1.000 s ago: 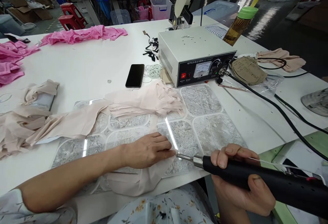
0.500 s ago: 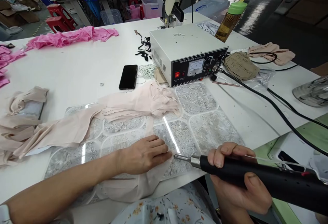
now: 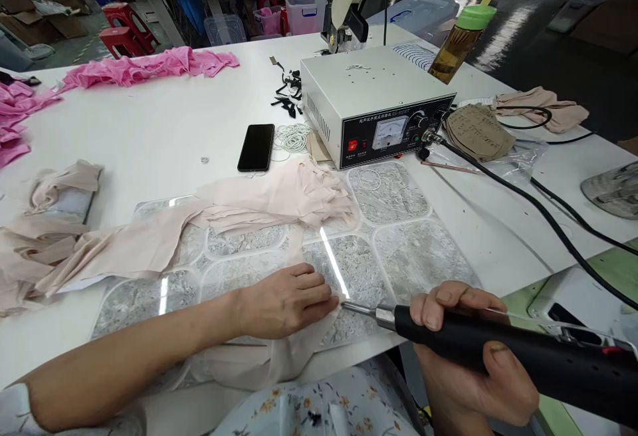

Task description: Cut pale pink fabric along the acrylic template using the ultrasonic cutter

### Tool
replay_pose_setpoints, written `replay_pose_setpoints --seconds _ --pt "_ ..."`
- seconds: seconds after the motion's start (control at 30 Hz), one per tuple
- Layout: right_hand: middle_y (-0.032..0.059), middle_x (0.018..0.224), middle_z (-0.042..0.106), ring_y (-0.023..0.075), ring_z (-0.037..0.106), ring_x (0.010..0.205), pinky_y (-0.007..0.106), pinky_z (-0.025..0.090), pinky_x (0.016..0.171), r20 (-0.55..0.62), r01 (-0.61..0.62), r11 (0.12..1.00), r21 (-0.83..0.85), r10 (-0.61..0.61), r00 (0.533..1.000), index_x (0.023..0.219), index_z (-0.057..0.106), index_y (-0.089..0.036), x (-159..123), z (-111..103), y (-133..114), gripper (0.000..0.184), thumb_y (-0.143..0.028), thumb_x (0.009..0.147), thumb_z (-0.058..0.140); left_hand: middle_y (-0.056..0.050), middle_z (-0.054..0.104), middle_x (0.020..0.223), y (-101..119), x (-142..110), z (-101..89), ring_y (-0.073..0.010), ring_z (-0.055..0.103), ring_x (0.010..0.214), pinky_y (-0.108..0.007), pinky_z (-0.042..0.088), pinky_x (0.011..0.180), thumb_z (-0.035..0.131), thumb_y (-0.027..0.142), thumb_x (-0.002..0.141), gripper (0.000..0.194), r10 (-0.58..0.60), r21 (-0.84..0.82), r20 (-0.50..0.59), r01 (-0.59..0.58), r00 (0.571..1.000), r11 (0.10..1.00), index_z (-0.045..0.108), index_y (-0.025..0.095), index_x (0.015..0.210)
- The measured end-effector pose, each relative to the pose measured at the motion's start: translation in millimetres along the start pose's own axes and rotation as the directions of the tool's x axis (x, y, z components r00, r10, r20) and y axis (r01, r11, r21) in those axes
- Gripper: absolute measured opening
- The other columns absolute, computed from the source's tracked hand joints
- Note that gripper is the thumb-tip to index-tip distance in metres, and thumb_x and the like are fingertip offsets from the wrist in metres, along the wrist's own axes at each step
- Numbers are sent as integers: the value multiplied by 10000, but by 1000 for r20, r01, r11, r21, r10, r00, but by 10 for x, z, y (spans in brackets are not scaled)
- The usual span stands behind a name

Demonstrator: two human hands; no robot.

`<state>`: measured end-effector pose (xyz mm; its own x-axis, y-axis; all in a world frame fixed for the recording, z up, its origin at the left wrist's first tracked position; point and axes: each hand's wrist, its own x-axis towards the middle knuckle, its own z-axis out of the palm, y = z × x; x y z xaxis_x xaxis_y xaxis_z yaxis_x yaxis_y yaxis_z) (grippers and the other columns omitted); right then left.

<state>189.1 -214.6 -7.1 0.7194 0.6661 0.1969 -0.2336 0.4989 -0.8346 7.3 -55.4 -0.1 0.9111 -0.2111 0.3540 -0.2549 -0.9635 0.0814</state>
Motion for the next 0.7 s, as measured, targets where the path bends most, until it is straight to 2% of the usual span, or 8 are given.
replay_pose_setpoints --seconds 0.13,0.43,0.7 --pt "23 829 528 122 485 565 335 428 511 2 -14 1000 5 14 1000 947 646 -236 -2 -18 9 233 -372 764 597 -40 615 776 4 -1 11 -158 566 729 -321 472 718 489 54 969 142 13 -2 -23 -13 1000 1000 625 61 1008" --pt "23 821 554 122 510 559 332 447 507 7 0 1000 30 0 1000 944 646 -205 10 -23 7 244 -349 754 596 -50 626 809 0 -17 6 -154 573 769 -313 464 738 476 72 987 164 12 8 24 -12 1000 1000 638 85 1012" --pt "12 805 568 112 522 538 314 457 494 15 15 1000 21 -15 1000 923 649 -189 29 3 -9 250 -351 735 614 -84 644 931 -5 -29 22 -160 577 825 -313 441 736 515 81 974 145 40 24 37 -41 998 999 659 73 987"
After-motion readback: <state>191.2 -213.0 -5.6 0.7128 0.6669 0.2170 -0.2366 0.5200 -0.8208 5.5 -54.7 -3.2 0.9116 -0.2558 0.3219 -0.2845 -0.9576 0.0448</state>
